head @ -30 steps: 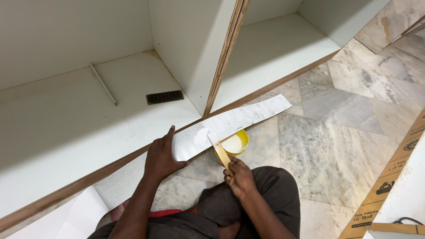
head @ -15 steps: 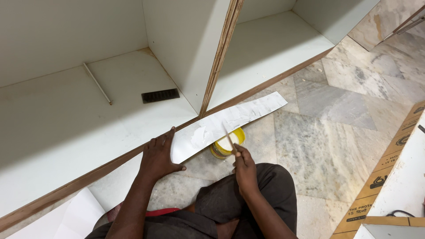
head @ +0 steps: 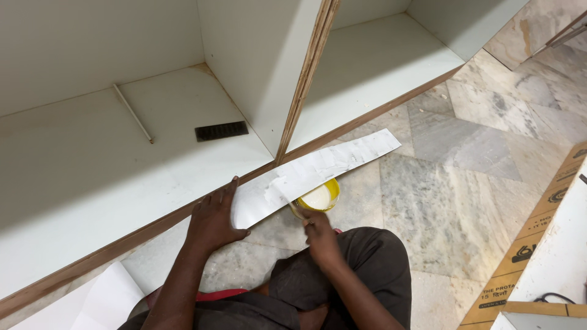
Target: The person sits on the floor and uses a small wooden stick to scoop white adhesive from a yellow container and spread it evenly along a long white strip laid on the floor. The person repeatedly dips the stick into the container and applies the adhesive in sections along the strip.
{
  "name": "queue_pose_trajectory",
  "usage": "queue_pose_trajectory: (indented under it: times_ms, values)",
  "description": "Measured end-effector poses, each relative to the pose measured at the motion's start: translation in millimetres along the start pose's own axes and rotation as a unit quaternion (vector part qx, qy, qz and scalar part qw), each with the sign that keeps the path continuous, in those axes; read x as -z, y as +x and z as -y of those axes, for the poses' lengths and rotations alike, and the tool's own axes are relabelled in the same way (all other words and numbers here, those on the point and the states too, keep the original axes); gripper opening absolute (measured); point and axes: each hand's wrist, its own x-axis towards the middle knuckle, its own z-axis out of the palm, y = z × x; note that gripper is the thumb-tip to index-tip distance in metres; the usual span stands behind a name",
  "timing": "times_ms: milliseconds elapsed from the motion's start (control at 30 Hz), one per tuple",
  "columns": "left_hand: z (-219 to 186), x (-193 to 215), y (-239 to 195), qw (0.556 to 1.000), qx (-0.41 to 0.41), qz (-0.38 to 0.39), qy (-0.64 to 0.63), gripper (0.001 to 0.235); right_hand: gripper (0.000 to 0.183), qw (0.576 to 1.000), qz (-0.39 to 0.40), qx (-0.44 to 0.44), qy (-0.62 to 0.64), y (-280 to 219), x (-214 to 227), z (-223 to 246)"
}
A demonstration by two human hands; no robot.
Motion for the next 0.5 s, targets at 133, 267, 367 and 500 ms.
queue_pose_trajectory:
  times_ms: [133, 267, 367, 500]
  values:
    - [3.8, -0.5, 2.8, 0.998, -0.013, -0.024, -0.048, 0.14, 0.038, 0.988, -0.134, 0.033, 0.071, 24.4, 33.7, 10.4]
    - [5.1, -2.3, 2.9, 0.998, -0.012, -0.029, -0.051, 0.14, 0.042, 0.977, -0.203, 0.059, 0.03, 65.3, 42.8, -11.8]
    - [4.5, -1.2, 3.6, 0.998, -0.008, -0.029, -0.058, 0.141, 0.038, 0.979, -0.186, 0.085, -0.028, 61.7, 34.2, -14.4]
    - [5.6, -2.2, 6.1, 0.997, 0.001, -0.025, -0.073, 0.143, 0.033, 0.99, -0.123, -0.056, 0.042, 26.3, 35.1, -3.9]
